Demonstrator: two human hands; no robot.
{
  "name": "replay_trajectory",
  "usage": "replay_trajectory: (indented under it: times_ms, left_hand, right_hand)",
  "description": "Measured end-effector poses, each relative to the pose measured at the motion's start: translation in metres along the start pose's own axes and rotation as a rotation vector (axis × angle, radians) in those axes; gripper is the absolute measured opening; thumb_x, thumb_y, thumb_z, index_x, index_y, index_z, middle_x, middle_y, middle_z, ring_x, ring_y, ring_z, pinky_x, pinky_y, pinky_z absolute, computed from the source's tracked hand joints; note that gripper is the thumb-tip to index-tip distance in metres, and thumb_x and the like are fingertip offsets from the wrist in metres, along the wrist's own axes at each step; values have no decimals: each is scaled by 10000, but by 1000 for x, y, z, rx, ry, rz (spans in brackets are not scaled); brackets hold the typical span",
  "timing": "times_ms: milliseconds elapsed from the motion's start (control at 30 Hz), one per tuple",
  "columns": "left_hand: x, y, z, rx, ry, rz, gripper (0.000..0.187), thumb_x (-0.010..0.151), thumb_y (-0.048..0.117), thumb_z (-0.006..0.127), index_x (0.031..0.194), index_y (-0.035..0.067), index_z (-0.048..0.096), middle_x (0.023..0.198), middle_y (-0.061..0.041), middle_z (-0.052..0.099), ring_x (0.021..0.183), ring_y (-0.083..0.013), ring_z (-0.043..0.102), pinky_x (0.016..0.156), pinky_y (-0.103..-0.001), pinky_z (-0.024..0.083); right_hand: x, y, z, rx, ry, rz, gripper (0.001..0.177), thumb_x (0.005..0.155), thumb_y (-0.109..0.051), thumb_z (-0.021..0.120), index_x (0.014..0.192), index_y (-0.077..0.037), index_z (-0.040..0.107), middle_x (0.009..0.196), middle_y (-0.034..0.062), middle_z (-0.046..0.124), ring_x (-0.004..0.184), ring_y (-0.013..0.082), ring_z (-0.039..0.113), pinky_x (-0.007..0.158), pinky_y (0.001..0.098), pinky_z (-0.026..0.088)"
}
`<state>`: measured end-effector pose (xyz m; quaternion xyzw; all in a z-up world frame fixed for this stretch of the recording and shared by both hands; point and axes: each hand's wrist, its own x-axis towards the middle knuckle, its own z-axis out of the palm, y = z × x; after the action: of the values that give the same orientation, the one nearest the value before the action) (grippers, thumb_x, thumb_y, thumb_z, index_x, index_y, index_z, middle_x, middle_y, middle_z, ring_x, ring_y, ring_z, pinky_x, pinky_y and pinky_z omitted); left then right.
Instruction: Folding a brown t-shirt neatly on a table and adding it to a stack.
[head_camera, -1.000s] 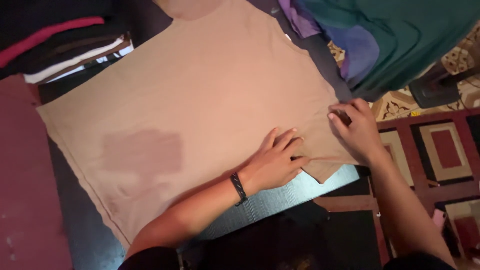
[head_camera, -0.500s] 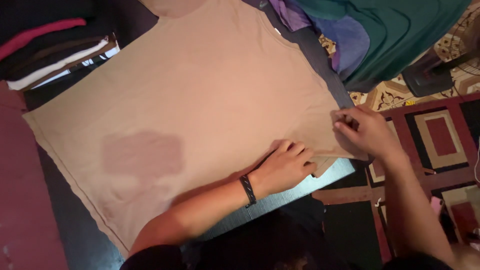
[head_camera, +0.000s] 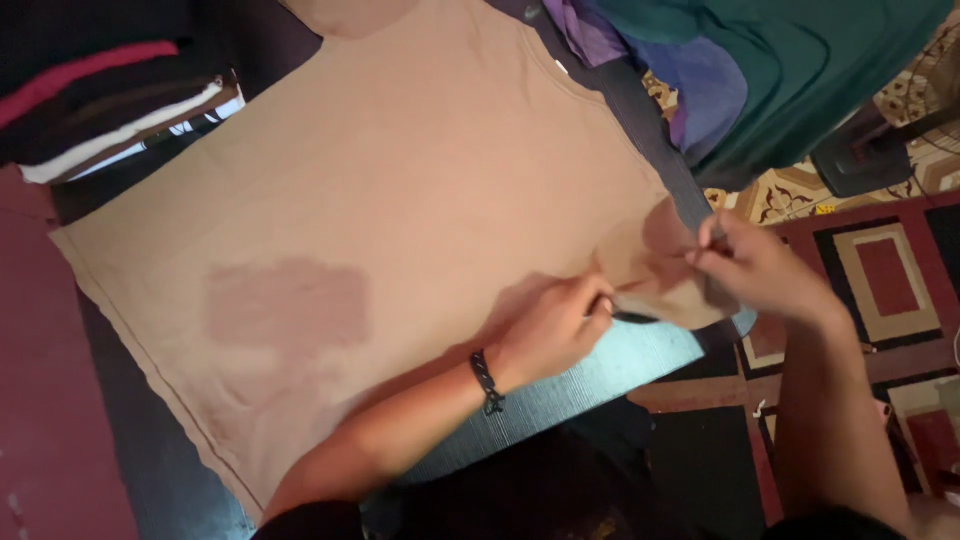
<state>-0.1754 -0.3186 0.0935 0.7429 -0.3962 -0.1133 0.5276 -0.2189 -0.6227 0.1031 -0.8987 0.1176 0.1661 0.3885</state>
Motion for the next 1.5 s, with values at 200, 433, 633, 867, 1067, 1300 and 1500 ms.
replay_trajectory:
  times_ms: [200,433,633,867,1067,1300,1500]
  left_hand:
    - [14,-62,15,-1250,357,-608,191,1064,157,356,1224,75,419,1150,-236,584,928,-308,671,722,-328,585]
    - [17,-68,-9,-1258,520,-726,288,1018,358,554,1180,193,383,1183,-99,575,1043,-332,642,777,-551,618]
    - [13,-86,-10,-976,487,-813,551,931,72,685,1364,-26,358,1104,-202,555,1037,-452,672,702,-616,618]
    - [9,-51,-30,-987,382,-794,845,954,-3,552,1562,-25,-34,1229,-460,517,751,-547,694,701,-563,636]
    - [5,-44,-29,-976,369,-798,838,975,6,515,1581,67,-61,1360,-512,354,819,-583,670,742,-568,624]
    - [-5,-42,-31,-891,241,-820,504,1016,109,521,1372,-219,381,1372,-524,389,941,-554,676,812,-542,602]
    - [-12,-47,-39,-713,224,-758,725,962,62,562,1511,68,89,1163,-384,606,778,-525,712,699,-544,643]
  right_hand:
    - [80,-61,-6,548,38,-221,259,1026,-93,560,1260,-59,666,1043,35,678,575,20,425,492,136,343]
    - [164,-95,29,485,-175,-8,465,955,-117,488,1367,91,549,1019,340,698,680,411,740,514,431,595]
    - [179,-81,60,-289,248,-400,287,857,-347,806,1122,-239,806,693,41,703,660,239,702,587,366,543]
    - [186,-43,84,-631,638,-577,235,919,-406,819,1033,-214,746,975,-12,605,945,223,683,735,346,589]
    - [177,-25,71,-875,716,-379,276,995,-493,736,977,-219,716,804,36,646,722,283,718,616,399,583]
    - [172,-18,55,-841,604,-173,349,1055,-500,679,1062,-152,701,720,242,700,732,472,745,623,526,595]
    - [164,-21,48,-793,596,-252,327,1032,-499,692,1085,-178,728,722,215,708,710,443,743,613,511,593]
